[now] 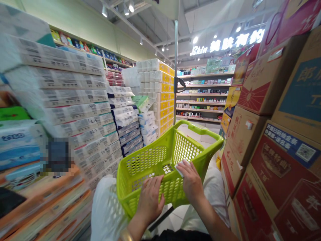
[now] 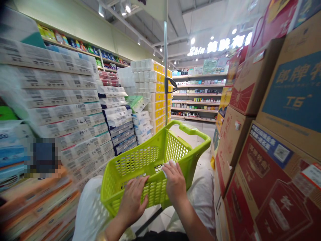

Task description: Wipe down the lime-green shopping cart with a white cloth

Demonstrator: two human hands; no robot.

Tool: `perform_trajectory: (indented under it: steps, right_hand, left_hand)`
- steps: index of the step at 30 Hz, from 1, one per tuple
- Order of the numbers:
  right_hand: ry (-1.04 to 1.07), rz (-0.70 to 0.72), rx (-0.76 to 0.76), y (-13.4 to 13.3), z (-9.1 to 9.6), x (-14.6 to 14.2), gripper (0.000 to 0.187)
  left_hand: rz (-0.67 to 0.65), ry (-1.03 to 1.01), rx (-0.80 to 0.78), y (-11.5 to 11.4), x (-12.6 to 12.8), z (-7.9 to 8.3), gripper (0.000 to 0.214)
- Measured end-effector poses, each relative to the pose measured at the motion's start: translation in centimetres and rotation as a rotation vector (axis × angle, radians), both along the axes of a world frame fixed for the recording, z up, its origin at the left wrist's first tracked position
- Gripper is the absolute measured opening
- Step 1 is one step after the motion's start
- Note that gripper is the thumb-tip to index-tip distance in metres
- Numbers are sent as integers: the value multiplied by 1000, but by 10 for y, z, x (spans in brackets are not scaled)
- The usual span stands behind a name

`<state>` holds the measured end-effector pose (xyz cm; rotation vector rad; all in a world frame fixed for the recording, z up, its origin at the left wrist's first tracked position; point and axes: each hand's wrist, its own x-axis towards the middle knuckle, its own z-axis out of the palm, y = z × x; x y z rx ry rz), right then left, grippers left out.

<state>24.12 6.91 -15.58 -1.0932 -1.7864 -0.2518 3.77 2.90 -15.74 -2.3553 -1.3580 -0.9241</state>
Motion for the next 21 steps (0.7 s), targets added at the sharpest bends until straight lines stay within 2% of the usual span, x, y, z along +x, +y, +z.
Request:
perform_trajectory:
  steps: [4, 10, 17, 21]
  right_hand:
    - [49, -56, 23, 5, 1, 8, 56]
    - [-17, 72, 19, -4, -8, -15, 58]
    - [57, -42, 6, 4, 1, 7, 58]
    - [29, 26, 24, 0, -5, -5, 57]
  left_hand:
    - [6, -15, 12, -1, 0, 1, 57]
    - [3, -9, 34, -1, 0, 1, 57]
    - [0, -1, 50, 0, -2, 0, 58]
    - [-4, -2, 75, 1, -3, -2, 59]
